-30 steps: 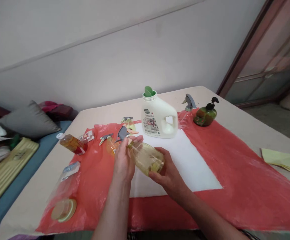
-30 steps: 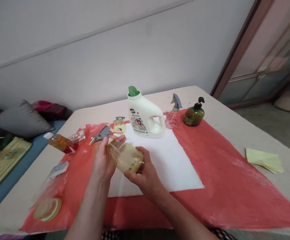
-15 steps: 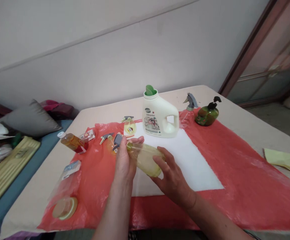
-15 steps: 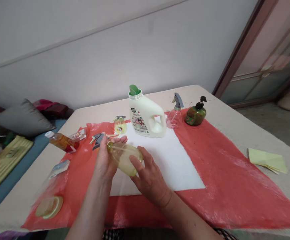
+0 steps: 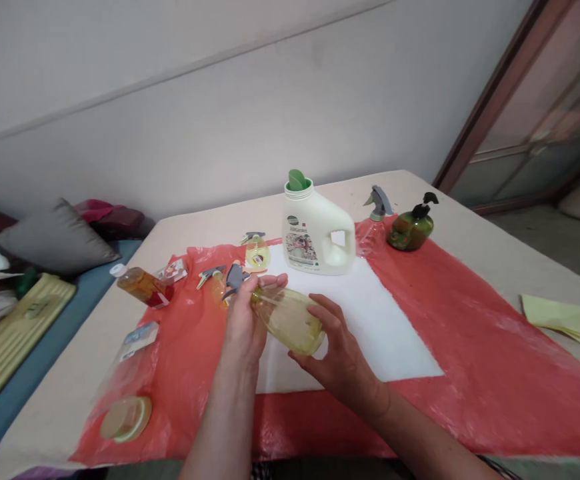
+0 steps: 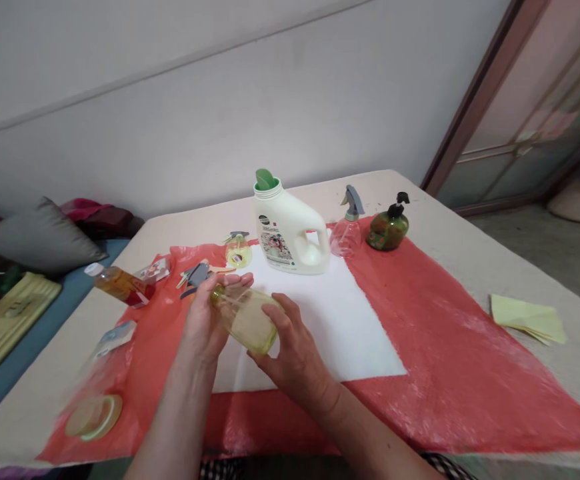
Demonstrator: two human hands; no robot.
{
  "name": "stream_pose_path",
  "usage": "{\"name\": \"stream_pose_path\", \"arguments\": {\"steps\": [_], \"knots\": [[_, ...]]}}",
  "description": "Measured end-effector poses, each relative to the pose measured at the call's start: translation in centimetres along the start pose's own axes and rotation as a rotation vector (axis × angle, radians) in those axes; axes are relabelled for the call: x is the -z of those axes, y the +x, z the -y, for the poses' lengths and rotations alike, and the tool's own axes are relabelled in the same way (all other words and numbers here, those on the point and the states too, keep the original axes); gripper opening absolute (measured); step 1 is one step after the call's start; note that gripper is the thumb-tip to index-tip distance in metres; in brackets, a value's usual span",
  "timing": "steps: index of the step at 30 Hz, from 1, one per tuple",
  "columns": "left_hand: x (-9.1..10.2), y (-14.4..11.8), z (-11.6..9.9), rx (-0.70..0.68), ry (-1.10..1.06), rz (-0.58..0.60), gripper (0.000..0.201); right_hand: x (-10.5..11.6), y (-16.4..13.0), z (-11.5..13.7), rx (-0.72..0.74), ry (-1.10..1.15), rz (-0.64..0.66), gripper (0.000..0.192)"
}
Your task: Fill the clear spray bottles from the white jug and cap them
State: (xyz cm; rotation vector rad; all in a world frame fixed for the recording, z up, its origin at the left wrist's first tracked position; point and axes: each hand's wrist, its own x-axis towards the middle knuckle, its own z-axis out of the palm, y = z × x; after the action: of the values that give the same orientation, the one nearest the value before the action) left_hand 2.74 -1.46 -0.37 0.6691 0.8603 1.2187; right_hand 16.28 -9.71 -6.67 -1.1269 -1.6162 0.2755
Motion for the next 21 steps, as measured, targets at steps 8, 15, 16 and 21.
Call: {"name": "stream_pose_path", "arguments": {"steps": [8, 15, 16, 21], "knots": [[0.3, 0.3, 0.4, 0.0, 0.057, 0.015, 0.029, -0.3, -0.4, 0.5, -0.187, 0.142, 0.027, 0.082], [0.1, 0.1, 0.4, -0.012, 0.063, 0.027, 0.025, -0.4, 0.3, 2.3, -0.79, 0.843, 0.077, 0.08], [0.1, 0.0, 0.3, -0.008, 0.071, 0.039, 0.025, -0.3, 0.4, 2.4, -0.836, 0.96, 0.086, 0.079], [0.0, -0.5, 0.0, 0.022, 0.078, 0.081, 0.021, 0.0, 0.3, 2.5, -0.997, 1.401, 0.179, 0.062]]}}
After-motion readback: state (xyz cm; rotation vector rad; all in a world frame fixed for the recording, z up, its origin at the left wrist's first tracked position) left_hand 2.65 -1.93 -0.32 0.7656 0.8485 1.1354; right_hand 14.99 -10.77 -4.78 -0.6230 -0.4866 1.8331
